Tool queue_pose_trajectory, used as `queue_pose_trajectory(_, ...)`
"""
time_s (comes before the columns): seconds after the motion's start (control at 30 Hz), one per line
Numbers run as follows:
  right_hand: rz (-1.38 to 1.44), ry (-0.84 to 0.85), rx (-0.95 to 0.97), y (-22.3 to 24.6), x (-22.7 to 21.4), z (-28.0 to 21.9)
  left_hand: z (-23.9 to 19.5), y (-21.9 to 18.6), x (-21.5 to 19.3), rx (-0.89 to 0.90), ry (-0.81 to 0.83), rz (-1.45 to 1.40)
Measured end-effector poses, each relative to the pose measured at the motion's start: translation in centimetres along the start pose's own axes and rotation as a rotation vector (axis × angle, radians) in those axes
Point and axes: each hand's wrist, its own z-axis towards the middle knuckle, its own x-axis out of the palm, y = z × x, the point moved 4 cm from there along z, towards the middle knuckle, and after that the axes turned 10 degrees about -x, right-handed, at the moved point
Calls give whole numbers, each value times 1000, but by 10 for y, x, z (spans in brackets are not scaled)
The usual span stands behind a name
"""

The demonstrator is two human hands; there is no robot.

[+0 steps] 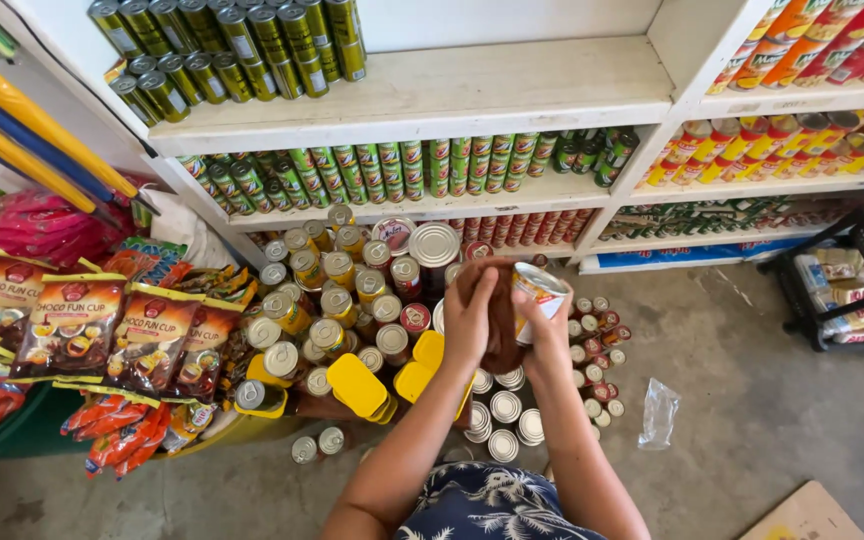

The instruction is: The person wipes the exterior of canned goods with a brown cloth and places them on a shelf. The person handles multiple cans, wiping each one individually before stacking them on the shelf.

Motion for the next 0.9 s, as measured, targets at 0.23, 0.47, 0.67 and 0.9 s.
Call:
queue_pose_trajectory(0.23, 38, -109, 61, 25, 32, -40, -45, -41, -7, 301, -21, 242)
queue_pose_trajectory(0.47, 29, -137, 17, 20, 14, -47, -38, -32, -1, 396, 14, 202)
queue_pose_trajectory(0.67, 7, -144, -134, 46, 6, -43, -13, 38, 18, -566, 9, -351)
queue_pose_trajectory(0.9, -311, 148, -516, 63, -11, -8, -7, 59, 48, -911, -57, -610)
